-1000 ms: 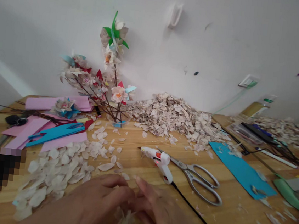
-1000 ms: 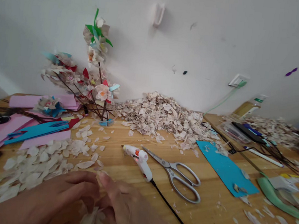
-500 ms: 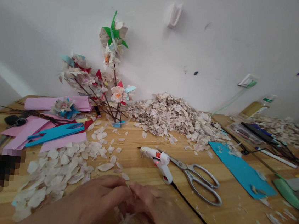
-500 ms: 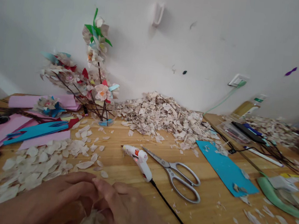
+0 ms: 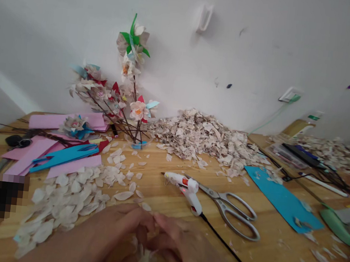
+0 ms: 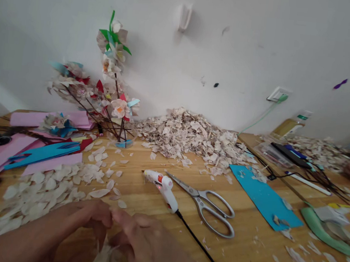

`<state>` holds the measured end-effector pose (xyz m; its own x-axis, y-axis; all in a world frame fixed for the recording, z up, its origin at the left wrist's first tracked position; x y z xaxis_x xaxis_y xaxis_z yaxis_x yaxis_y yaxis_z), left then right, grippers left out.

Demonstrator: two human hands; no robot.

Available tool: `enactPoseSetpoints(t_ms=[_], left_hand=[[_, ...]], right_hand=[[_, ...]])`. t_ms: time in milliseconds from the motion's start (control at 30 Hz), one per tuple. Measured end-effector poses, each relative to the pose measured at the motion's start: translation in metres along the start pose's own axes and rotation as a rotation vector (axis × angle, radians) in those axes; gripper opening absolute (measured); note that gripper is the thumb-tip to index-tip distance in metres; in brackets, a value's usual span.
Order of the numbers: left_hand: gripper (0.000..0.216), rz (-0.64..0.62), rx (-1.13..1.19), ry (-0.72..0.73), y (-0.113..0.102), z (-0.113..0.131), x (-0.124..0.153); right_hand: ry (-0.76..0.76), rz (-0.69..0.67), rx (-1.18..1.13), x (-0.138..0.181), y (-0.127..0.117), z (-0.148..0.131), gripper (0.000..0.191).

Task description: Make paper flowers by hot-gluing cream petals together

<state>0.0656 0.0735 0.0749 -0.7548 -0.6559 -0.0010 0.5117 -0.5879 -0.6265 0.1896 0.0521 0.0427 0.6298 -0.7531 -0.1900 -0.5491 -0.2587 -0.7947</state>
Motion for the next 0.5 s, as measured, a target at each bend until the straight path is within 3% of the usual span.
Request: enactPoseSetpoints(t_ms=[267, 333, 433, 500], left_hand=[[0.066, -0.062, -0.011, -0.059, 0.0022, -0.0015, 0.0001], [0.064, -0.053, -0.024, -0.053, 0.0016, -0.0007, -0.0002], [0.06, -0.061, -0.048, -0.068, 0.0023, -0.0017, -0.0007], [0.057, -0.062, -0.063, -0.07, 0.0025, -0.002, -0.0009]], right_hand=[[0.001, 0.01, -0.051, 0.0008, 0.0008, 0.0017, 0.063], [0.024, 0.022, -0.058, 0.0006, -0.001, 0.0016, 0.053], [0.042, 0.027, -0.054, -0.0021, -0.0038, -0.0006, 0.022], [-0.022, 0.01, -0.014, -0.0049, -0.0037, -0.0058, 0.017]])
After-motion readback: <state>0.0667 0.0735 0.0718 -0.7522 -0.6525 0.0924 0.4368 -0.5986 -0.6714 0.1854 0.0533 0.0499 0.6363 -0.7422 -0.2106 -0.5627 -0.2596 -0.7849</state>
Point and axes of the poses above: each hand's wrist, its own x-axis away from the middle knuckle, its own y-axis out of the palm, z = x × y, the point moved 7 cm from there along -x, towards the middle knuckle, and after that the axes turned 1 degree about -y, right-handed, at the moved point
